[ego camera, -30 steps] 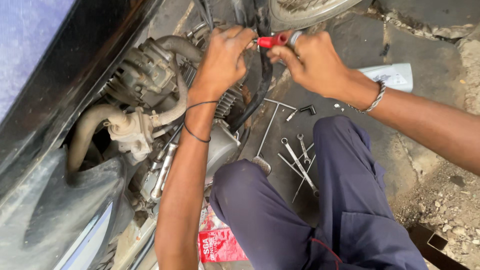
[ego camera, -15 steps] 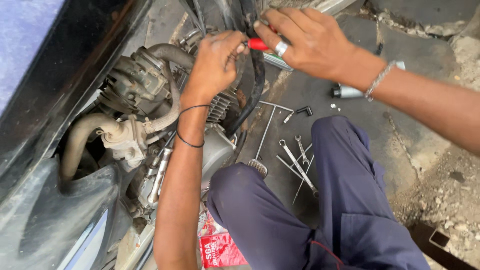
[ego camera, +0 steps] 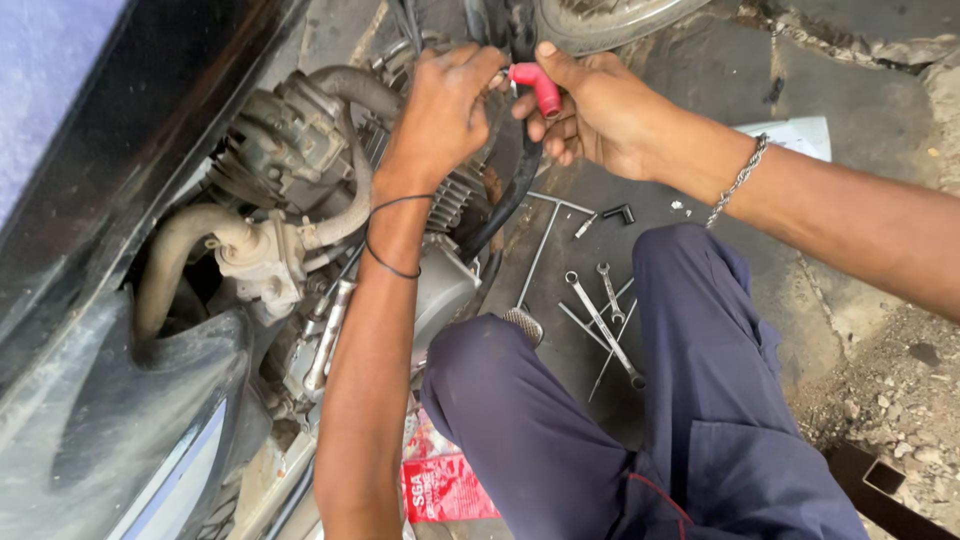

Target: The person sits on the ground and uses a red-handled tool to tighten a bolt on the motorcycle engine. They then switch to a wrench to continue tightening the same bolt.

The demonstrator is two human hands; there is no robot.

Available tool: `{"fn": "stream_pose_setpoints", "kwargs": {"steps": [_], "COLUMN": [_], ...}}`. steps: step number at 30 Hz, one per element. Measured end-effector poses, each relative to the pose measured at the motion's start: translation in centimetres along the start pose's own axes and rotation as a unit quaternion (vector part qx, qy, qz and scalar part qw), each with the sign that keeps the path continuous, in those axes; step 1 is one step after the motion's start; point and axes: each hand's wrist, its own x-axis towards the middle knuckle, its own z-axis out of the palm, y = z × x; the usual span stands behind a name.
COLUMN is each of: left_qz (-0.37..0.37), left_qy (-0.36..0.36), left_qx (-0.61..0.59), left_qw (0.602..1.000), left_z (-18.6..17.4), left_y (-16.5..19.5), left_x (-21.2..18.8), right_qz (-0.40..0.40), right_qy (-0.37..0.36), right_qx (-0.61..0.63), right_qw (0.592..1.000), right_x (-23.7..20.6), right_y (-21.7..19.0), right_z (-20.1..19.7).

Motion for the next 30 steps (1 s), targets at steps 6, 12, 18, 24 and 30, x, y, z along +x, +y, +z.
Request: {"fn": "stream_pose_setpoints", "kwargs": {"steps": [6,12,18,24,30], "left_qz": [-0.018,-0.026,-0.003,-0.020,-0.027], "left_qy": [-0.016,-0.017,-0.008,-0.022,-0.005], "left_qx": [-0.048,-0.017,0.011,-0.062,-0.083], "left_qw": [0.999,0.999,1.000,0.998,0.996], "left_z": [-0.3,-0.3,0.0,0.0,-0.7], "left_y": [0.5,0.3,-0.1,0.1,1.2], "left_x": [0.4,0.0,-0.1,0.5,0.7], "right_qz": [-0.486,-0.442,-0.020,-0.302,-0.579], "right_qy": [0.129,0.086,-0.018,0.091,0.122], "right_qx": [-0.580,-0.596,-0.064,-0.375,-0.635], "right_qw": [0.641,0.665,0.998,0.872,0.497], "right_x": [-1.3,0.2,1.2,-1.7,-0.8], "right_y": [-1.3,1.1,0.9,-2.3,-3.7], "right_z": [-3.9,-3.9,-1.3,-2.8,-4.9]}}
